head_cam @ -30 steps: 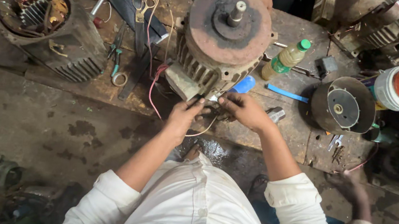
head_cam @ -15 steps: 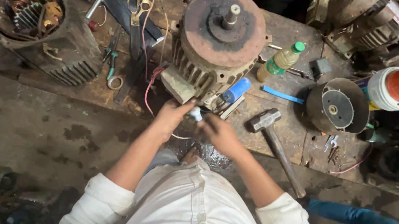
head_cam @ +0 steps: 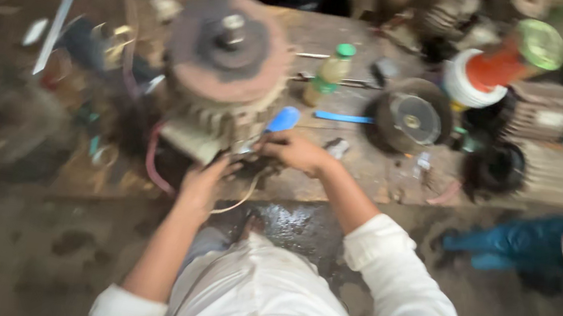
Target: The person uses a wrench to tighten bolts on an electric motor mounted on a wooden workbench. They repeatedly adjust the wrench and reposition the motor to access different fasteners while another person works nearby.
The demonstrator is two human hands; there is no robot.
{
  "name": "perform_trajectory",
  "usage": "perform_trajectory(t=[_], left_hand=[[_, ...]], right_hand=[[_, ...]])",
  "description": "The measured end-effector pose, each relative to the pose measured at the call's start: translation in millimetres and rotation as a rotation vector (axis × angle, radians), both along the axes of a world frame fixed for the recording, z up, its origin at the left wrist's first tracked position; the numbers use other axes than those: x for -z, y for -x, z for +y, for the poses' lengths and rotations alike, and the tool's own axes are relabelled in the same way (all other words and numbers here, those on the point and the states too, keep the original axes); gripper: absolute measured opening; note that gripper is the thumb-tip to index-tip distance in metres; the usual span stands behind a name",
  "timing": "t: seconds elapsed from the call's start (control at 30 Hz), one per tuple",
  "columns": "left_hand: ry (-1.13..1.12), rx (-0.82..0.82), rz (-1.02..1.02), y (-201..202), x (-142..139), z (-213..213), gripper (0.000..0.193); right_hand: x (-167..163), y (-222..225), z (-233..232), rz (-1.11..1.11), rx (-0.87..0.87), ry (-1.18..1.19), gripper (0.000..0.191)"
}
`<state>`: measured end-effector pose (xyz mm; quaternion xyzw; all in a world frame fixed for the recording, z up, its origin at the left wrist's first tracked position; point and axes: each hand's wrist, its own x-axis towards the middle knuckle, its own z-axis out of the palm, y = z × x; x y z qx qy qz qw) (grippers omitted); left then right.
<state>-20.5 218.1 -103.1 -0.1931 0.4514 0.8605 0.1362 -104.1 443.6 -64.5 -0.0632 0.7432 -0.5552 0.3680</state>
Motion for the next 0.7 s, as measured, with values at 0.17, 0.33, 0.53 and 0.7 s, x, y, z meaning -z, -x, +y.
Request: perform_trajectory(t=[0.17,0.33,0.53,0.7], left_hand=[[-0.075,0.01,-0.015,-1.6,9.7,-6.7,0.038],[0.072,0.069,-0.166,5.0,15.2,-17.9,0.043],[-0.457,0.327,-0.118,9.3,25.8,-13.7,0.034],[-0.554,0.43,-0.099,5.2,45.9,-16.6,0.032]], right_hand=[[-7.0,-40.1,-25.8,0.271,-0.141,-0.237,0.044],[11.8,-87.6,-90.8,0.319,0.3,-0.127,0.045],[12.2,-92.5,-36.7,0.2,0.115,-0.275,0.046],[18.7,-104.1,-50.5,0.197,0.181,-0.242,0.047]])
